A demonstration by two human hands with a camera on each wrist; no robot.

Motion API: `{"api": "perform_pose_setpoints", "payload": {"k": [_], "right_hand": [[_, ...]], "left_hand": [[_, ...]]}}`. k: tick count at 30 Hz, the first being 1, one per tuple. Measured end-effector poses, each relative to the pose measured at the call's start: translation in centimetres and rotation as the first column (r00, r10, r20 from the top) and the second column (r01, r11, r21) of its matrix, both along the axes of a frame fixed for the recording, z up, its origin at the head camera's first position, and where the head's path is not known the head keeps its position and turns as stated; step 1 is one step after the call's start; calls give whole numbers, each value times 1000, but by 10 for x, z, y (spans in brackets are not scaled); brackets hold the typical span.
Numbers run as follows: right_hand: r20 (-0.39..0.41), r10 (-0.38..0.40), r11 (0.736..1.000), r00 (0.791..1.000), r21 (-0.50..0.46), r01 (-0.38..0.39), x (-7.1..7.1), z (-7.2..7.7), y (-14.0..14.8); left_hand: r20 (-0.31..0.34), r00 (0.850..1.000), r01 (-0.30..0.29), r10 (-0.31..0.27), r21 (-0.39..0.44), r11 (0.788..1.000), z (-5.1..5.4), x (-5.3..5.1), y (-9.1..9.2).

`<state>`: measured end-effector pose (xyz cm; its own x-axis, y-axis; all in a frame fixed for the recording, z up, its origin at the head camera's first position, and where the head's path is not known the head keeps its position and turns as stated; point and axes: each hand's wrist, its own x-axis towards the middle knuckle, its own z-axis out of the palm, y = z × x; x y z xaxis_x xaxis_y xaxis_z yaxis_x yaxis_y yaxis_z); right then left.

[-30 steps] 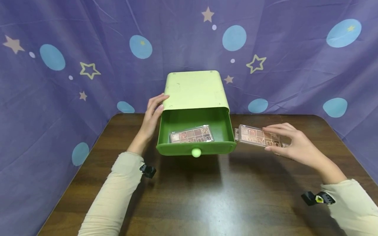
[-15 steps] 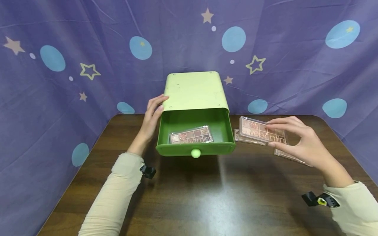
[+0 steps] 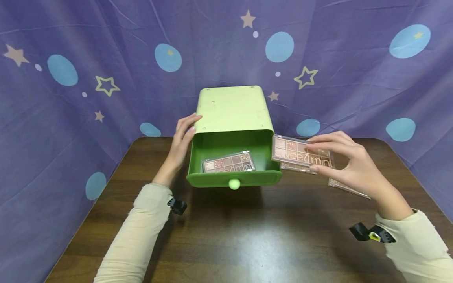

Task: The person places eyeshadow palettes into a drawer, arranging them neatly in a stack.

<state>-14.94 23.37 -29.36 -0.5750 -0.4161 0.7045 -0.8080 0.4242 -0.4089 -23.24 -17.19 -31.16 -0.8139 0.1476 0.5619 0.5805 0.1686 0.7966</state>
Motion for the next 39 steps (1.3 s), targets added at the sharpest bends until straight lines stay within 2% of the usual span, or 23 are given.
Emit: {"api": "perform_pose_setpoints", "payload": {"k": [2,5,16,29,39], "right_hand": [[-4,16,1000,1000,-10,-16,-2,2,-7],[9,28,1000,1000,-10,-28,-8,4,-18],[54,109,994,993,0,-109,-23,10,-54],[141,141,982,980,109,-157,-35,14,-92],[197,159,945,967,253,-207,-46,15,-109]], "left_hand": [[4,1000,-4,4,0,1000,5,5,3],[2,1000,-1,1,1,1000,6,6,4],[1,1000,7,-7,-8,1000,4,4,5],[8,1000,5,-5,-10,1000,5,5,4],[5,1000,-3,3,-6,1000,5,5,2]]}}
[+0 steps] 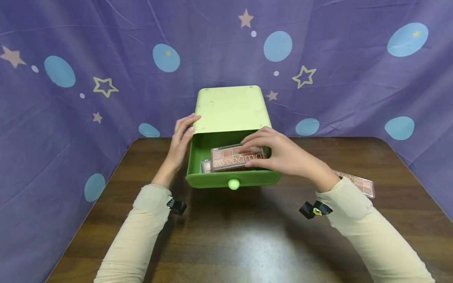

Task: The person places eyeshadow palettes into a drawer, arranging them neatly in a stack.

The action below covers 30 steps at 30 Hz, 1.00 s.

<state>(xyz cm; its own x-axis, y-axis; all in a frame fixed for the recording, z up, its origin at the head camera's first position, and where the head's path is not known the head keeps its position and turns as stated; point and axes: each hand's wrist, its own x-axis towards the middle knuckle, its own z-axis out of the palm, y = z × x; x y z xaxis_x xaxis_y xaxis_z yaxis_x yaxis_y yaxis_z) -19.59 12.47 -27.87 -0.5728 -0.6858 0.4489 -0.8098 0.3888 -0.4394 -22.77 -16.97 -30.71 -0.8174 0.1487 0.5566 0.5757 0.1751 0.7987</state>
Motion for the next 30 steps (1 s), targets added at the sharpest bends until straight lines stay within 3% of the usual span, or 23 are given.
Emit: {"api": "perform_pose_setpoints", "payload": {"k": [8,18,24,30], "right_hand": [[27,22,996,999,91,-24,-7,2,-7],[13,-48,972,999,230,43,-11,0,-14],[24,-67,966,997,252,59,-10,0,-15],[75,-46,983,996,182,32,-8,3,-9]], "left_hand": [[-4,1000,10,-10,0,1000,0,0,0],[-8,1000,5,-5,2,1000,0,1,0],[-12,1000,7,-6,4,1000,-1,1,0],[-12,1000,13,-12,7,1000,0,1,0]]}}
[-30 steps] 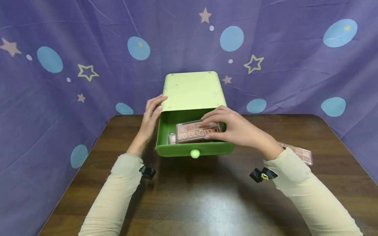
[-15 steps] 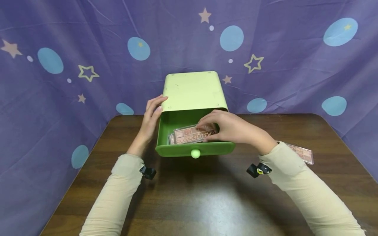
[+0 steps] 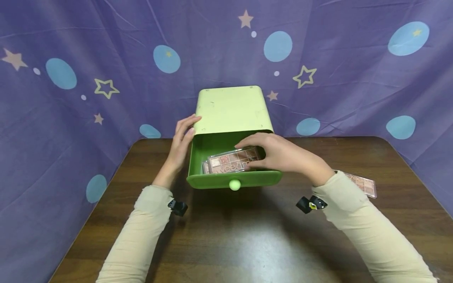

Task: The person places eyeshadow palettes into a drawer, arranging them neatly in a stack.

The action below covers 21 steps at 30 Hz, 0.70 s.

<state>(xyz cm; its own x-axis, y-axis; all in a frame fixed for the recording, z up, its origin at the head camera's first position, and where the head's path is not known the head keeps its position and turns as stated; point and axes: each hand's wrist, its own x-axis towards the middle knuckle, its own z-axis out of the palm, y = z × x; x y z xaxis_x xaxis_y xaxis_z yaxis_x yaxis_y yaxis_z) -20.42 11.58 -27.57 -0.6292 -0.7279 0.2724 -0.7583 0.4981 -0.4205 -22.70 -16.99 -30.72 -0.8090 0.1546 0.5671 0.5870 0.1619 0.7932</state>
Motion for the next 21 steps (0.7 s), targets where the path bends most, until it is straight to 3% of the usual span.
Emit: {"api": "perform_pose_setpoints", "payload": {"k": [8,13,17,20,21], "right_hand": [[20,7,977,1000,-211,-3,11,-1,22],[-82,24,934,996,-353,-52,18,-8,40],[-178,30,899,984,-425,-104,23,-14,56],[-207,16,887,978,-448,-109,26,-17,70],[-213,5,886,977,-453,-103,26,-18,75]], "left_hand": [[4,1000,1,-1,2,1000,-1,0,0],[2,1000,-3,3,-1,1000,-1,0,1],[-30,1000,-2,3,8,1000,-18,-17,-6],[-44,999,-7,8,15,1000,-30,-29,-10],[-41,999,-9,10,15,1000,-29,-29,-10]]}}
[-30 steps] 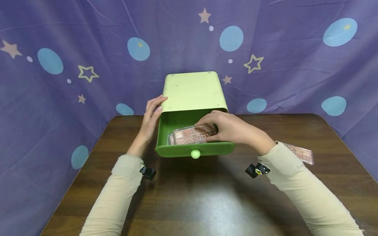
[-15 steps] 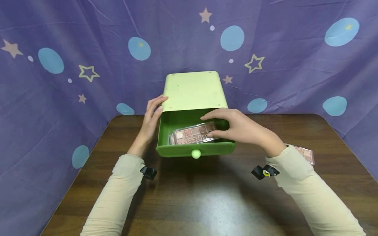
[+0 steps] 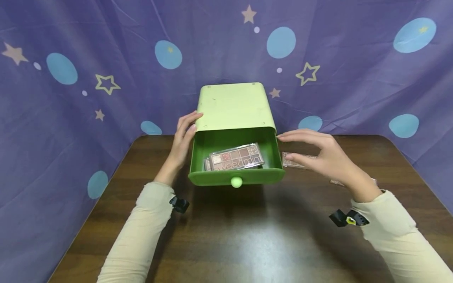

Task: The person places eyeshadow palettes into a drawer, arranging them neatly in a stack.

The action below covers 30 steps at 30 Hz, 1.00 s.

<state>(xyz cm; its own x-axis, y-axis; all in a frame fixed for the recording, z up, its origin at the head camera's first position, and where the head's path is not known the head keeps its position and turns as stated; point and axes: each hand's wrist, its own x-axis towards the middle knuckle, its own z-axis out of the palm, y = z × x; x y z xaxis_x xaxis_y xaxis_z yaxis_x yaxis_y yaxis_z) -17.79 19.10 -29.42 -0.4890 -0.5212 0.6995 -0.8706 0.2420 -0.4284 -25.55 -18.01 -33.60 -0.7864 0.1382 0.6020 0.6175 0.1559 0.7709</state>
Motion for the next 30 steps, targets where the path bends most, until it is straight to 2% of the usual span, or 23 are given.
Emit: {"api": "perform_pose_setpoints", "payload": {"k": [2,9,17,24,30], "right_hand": [[0,-35,999,999,-6,35,1,-3,10],[24,-188,982,982,15,188,8,-17,48],[24,-278,960,960,11,278,24,-28,80],[103,-404,915,909,55,400,29,-54,116],[158,-480,877,863,82,473,34,-73,142]], "left_hand": [[9,1000,1,-1,1,1000,3,2,1],[45,999,-2,2,-7,1000,27,26,11],[33,999,-5,5,-11,1000,28,27,11],[30,1000,-4,4,-8,1000,28,28,11],[34,999,-6,6,-9,1000,27,28,11]]}}
